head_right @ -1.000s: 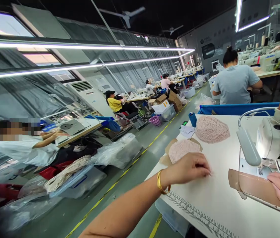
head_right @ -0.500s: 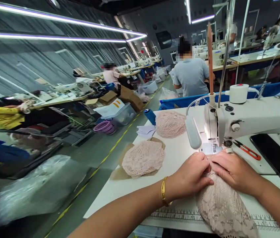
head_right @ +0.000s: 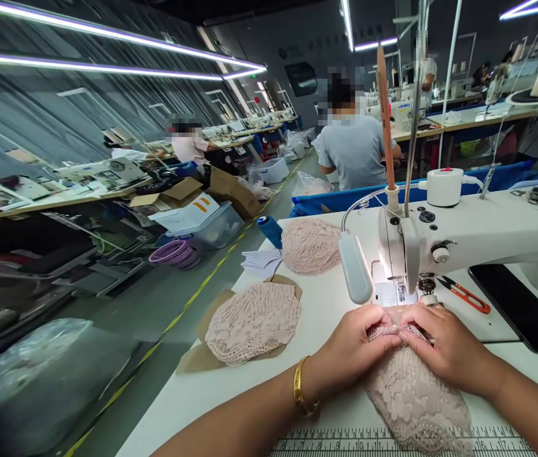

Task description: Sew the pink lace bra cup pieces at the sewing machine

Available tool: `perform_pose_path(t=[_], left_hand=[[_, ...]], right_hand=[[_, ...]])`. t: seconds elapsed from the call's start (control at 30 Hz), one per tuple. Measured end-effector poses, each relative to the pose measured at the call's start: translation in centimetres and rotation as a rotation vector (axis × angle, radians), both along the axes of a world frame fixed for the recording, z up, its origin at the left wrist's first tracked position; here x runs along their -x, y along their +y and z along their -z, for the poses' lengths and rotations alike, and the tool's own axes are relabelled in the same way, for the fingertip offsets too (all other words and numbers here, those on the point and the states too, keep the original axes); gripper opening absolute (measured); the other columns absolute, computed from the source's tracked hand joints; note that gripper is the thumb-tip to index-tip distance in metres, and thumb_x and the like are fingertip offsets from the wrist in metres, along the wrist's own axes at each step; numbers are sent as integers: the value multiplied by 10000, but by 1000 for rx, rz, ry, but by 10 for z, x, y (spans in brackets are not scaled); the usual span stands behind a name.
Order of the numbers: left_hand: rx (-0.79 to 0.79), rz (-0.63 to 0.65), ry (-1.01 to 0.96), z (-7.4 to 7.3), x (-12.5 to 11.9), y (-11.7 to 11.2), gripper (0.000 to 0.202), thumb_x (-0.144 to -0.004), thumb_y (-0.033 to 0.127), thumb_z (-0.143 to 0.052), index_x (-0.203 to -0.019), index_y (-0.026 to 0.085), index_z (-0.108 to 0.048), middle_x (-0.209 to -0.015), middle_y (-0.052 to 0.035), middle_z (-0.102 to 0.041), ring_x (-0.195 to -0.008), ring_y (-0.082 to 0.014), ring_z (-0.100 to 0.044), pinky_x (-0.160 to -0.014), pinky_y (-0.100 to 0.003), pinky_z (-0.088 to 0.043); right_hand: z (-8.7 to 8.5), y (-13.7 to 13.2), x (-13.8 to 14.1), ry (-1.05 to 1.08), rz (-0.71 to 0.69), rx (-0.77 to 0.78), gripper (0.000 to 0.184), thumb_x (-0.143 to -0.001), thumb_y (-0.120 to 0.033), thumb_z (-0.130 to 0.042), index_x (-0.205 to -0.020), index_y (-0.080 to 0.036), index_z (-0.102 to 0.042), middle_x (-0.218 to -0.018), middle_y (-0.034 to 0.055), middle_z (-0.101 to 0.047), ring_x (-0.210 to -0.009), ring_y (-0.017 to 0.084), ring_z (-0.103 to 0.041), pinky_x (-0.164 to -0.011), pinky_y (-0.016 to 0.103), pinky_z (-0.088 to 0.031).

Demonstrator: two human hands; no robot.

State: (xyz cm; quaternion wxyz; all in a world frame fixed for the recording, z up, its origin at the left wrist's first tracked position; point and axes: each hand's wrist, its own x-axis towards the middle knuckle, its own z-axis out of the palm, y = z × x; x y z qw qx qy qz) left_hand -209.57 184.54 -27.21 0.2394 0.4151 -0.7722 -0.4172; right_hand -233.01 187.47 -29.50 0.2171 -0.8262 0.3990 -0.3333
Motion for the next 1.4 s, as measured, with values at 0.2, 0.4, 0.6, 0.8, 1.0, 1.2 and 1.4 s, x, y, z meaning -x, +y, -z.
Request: perform_pose_path(t=[0.2, 0.4, 0.6, 0.8, 1.0, 1.2, 1.4], left_hand=[[234, 80, 36, 7, -1, 4, 176, -997, 291, -648, -891, 209, -763, -870, -50, -743, -834, -195, -653, -781, -307, -496], [482, 163, 125, 6, -2, 7, 240, -1054, 232, -567, -1137, 238, -792, -997, -57, -793, -879, -200, -691, -812, -314, -536], [500, 232, 167, -1, 1, 7, 324, -1071, 194, -519, -1310, 249, -731, -1159, -75, -800, -1044, -206, -735, -918, -320, -578], [556, 193, 93, 9, 0, 8, 276, -1035, 218, -540, -1180, 247, -773, -894, -57, -736, -833, -203, -673, -768, -318, -527], [586, 75, 127, 10, -1, 12, 170, -926, 136, -594, -1015, 204, -721, -826, -35, -643, -788, -186, -595, -697, -291, -452], [609, 83, 241, 6, 3, 12, 129, -866, 91, -606, -908, 212, -593, -916, -30, -709, -850, -174, -655, -789, -303, -494], [666, 89, 244, 8, 4, 13, 171, -862, 106, -587, -980, 228, -565, -863, -5, -720, -768, -169, -637, -760, -317, -484]], right_hand=[[-4, 2, -2, -33, -95, 224, 125, -1072, -147, -510, -1013, -249, -552, -868, -25, -626, -791, 165, -554, -744, 313, -441], [-3, 6, -2, -67, -47, 225, 195, -1089, -189, -513, -1240, -269, -606, -1048, 8, -701, -939, 188, -634, -829, 337, -469], [3, 6, -2, -57, -58, 185, 220, -1090, -195, -528, -1278, -285, -601, -1094, 14, -697, -969, 203, -627, -880, 376, -438], [2, 4, -5, -58, -89, 206, 141, -1083, -168, -474, -1048, -245, -587, -893, 1, -599, -802, 190, -543, -734, 350, -390], [4, 5, -3, -130, -103, 296, 159, -1110, -153, -480, -1131, -221, -622, -950, 17, -642, -870, 180, -558, -803, 343, -426], [3, 5, 0, -133, -108, 410, 167, -1093, -119, -506, -1171, -189, -637, -957, 26, -651, -879, 174, -565, -855, 347, -463], [2, 7, -1, -143, -150, 464, 185, -1069, -88, -527, -1185, -156, -655, -991, 45, -644, -903, 173, -544, -853, 325, -493]])
